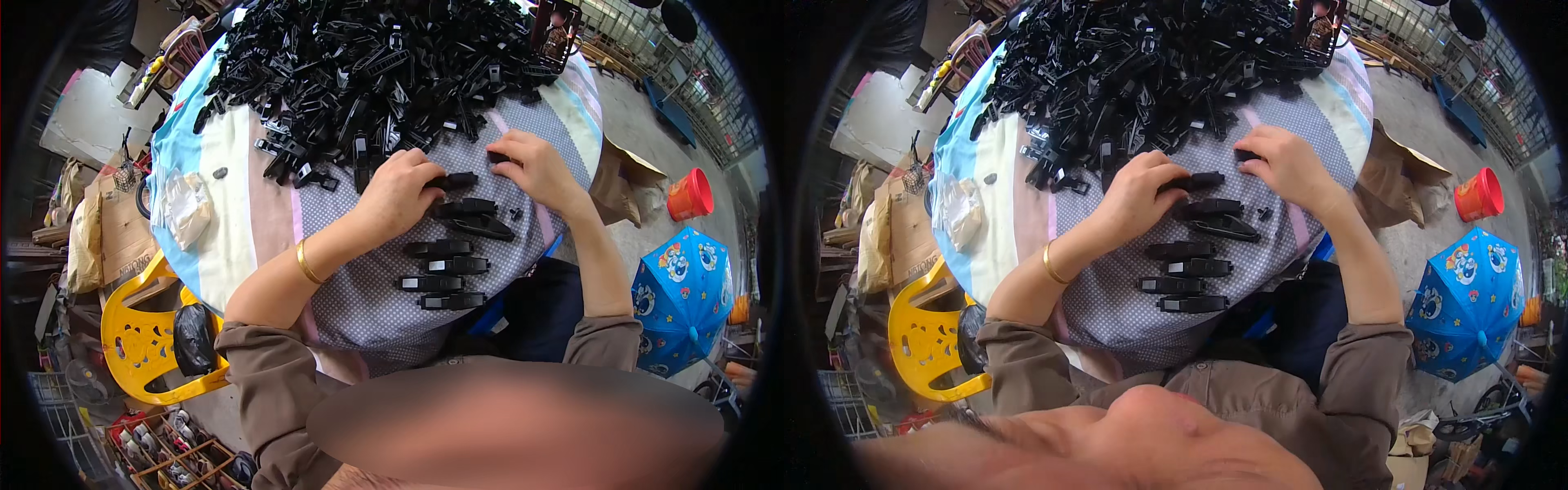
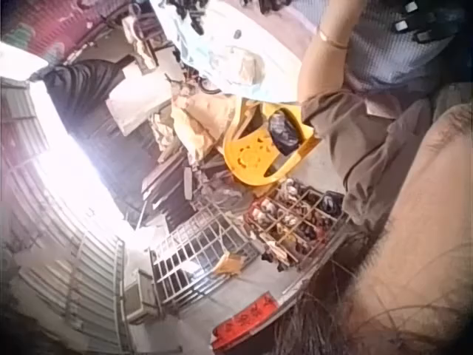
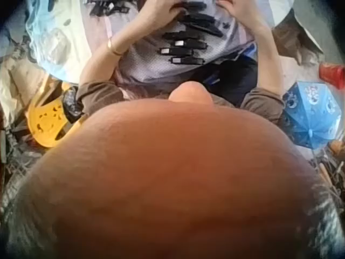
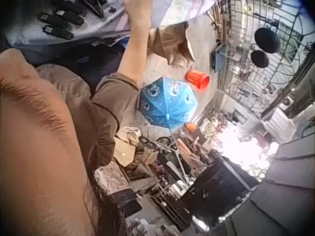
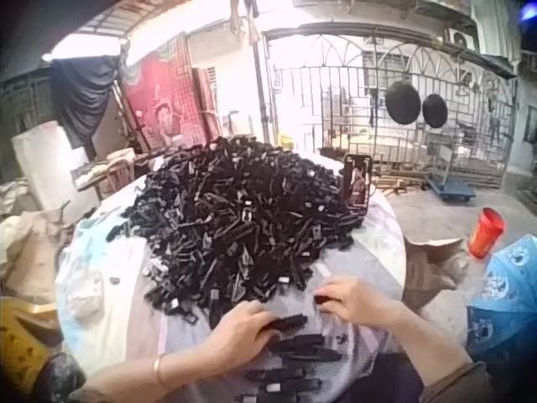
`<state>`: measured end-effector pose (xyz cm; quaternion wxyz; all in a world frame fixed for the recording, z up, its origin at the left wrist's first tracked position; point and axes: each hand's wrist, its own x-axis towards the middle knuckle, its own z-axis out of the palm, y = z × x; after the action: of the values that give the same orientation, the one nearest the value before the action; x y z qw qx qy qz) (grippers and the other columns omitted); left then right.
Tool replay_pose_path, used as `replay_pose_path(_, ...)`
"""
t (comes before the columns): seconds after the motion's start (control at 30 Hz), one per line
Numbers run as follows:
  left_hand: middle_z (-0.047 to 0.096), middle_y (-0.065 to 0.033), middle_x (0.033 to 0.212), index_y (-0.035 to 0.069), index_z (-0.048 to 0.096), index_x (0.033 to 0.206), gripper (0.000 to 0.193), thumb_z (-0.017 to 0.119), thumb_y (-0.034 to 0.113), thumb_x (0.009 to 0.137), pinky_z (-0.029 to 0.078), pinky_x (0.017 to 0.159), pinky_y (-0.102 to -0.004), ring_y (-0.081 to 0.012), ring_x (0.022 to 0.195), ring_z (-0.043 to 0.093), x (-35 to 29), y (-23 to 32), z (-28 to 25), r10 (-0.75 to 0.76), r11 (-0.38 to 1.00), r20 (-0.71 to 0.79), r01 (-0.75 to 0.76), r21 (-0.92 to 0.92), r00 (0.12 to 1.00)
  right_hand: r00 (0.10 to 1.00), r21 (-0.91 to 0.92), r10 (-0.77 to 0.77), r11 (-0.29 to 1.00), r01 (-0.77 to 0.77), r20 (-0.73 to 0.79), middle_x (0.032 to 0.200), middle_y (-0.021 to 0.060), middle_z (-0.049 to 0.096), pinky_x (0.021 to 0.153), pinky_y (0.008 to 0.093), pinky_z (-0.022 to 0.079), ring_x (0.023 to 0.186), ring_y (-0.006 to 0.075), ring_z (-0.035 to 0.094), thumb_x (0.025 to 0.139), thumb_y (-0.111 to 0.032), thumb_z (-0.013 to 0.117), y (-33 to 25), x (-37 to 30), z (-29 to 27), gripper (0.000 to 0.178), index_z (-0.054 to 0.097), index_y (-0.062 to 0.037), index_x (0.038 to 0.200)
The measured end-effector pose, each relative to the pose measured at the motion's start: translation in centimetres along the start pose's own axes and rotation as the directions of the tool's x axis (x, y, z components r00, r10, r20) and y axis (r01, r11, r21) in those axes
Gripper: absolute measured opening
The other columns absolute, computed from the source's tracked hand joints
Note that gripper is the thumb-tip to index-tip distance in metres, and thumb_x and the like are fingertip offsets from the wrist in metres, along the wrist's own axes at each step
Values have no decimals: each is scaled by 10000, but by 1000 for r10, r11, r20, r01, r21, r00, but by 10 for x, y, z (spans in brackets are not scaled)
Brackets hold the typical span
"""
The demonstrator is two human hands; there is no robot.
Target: Manually assembling and stacking small black plastic components at a workstation.
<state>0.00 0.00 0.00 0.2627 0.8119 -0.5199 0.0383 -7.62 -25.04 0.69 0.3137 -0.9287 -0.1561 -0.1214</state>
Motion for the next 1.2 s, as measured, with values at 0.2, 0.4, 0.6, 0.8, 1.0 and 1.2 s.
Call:
replay_pose_path(0.2,597,-133,895,42,614,1109,335,654,139,791,499,712,-385,-321,814,611,4,27,-1,-149,986,-30,146,-83,988,991,-127,-132,984,128,-27,916,118,621,751,369,494,861,317,595,706,-67,710,-27,-4,11,232,634,-10,918)
replay_pose_path(0.4,605,-135,869,92,584,1190,336,576,164,862,504,685,-403,-351,748,618,7,16,-10,-294,936,106,309,-167,950,985,35,-148,989,146,88,934,111,617,801,372,482,922,304,585,706,-55,704,-42,-12,14,256,642,-14,951)
replay_pose_path(0.6,593,-129,912,68,605,1116,280,630,131,844,500,741,-392,-341,863,609,1,11,-14,-184,980,34,186,-74,982,987,4,-150,989,151,-50,924,107,634,794,374,479,893,305,588,713,-52,721,-36,-9,15,282,654,-26,986)
replay_pose_path(0.8,585,-102,870,44,659,904,194,730,150,758,488,746,-374,-290,847,589,0,19,-5,-40,999,-62,42,30,997,982,-5,-149,989,150,-119,885,95,639,754,356,480,855,280,592,708,-89,740,-39,-8,17,259,685,-35,955)
replay_pose_path(1.0,604,-96,827,29,681,854,208,768,131,694,487,726,-352,-270,836,591,0,8,-10,-164,970,3,162,-182,986,991,-143,-130,982,124,-38,803,86,602,693,367,472,786,277,567,691,-87,739,-42,-5,8,236,695,-37,918)
replay_pose_path(1.2,607,-94,794,24,693,867,234,775,106,664,484,723,-343,-263,806,578,1,15,-3,-37,994,-79,29,-103,996,965,-45,-254,967,252,-57,781,91,593,666,362,467,770,281,560,683,-63,729,-38,5,24,210,681,-12,881)
